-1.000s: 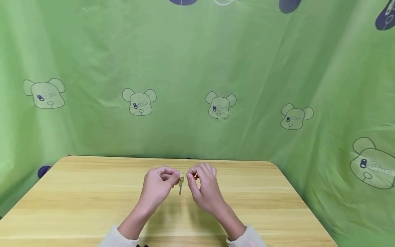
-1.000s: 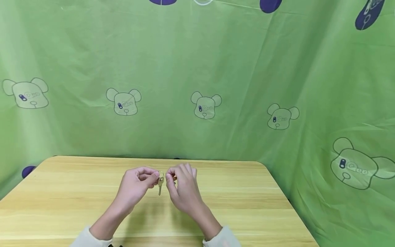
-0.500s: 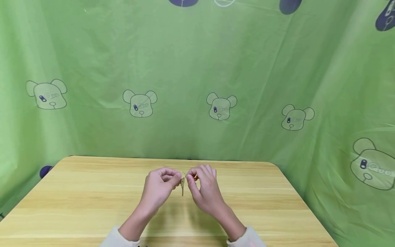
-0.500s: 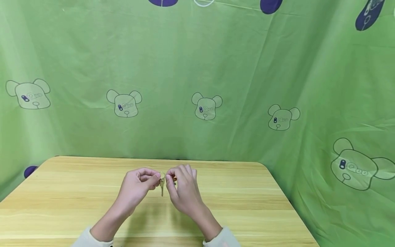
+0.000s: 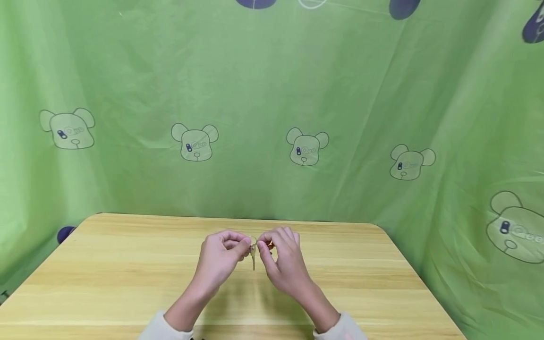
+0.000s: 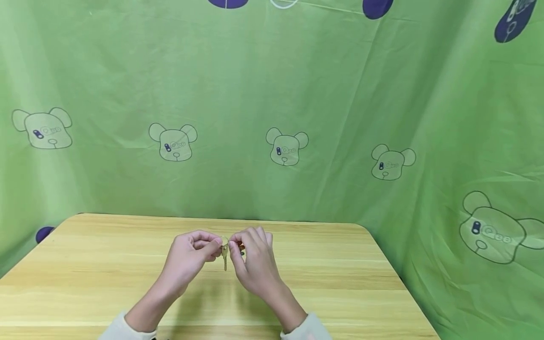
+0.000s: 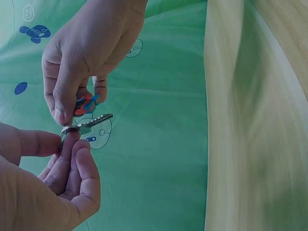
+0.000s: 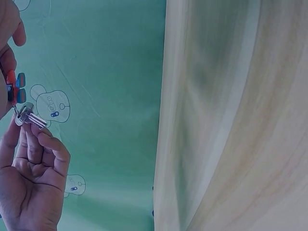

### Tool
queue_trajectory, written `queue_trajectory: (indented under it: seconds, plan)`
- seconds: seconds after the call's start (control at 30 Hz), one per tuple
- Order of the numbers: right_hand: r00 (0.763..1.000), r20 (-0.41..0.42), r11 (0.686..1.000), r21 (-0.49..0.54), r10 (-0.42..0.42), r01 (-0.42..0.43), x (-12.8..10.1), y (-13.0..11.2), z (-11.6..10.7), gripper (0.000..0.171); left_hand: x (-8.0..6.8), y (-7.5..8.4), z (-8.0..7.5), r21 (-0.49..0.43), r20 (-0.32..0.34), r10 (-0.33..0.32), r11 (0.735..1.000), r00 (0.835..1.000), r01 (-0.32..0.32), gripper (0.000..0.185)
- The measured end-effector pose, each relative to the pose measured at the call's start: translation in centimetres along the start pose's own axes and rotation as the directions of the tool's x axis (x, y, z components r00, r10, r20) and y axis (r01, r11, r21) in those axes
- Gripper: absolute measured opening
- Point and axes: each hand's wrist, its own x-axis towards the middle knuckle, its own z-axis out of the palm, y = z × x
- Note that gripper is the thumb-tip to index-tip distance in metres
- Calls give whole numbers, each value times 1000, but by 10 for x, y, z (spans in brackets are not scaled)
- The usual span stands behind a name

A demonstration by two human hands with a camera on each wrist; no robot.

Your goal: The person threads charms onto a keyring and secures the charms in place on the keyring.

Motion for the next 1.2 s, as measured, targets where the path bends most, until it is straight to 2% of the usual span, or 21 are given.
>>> queue_trajectory:
  seconds: [0.37, 0.73, 0.9, 1.07, 1.2]
  plan:
    - [1000, -16, 1000, -8, -5, 5, -1, -2, -1, 9, -4, 2, -1, -2, 27, 1, 1000, 1000, -1, 16]
    - [1000, -7, 998, -60, -25, 25, -1, -5, -3, 1, -5, 1, -6, 73, 37, 9, 997, 999, -12, 8]
    - [998, 4, 995, -83, -63, 63, -2, -3, -3, 10, -4, 0, -9, 68, 100, 35, 997, 994, -42, 10]
    - [998, -2, 997, -41, -60, 60, -1, -2, -3, 7, -2, -1, -13, 64, 189, 73, 994, 979, -86, 10]
    - [998, -24, 999, -2, -50, 50, -1, -3, -2, 6, 0, -2, -13, 78, 205, 79, 992, 976, -97, 9]
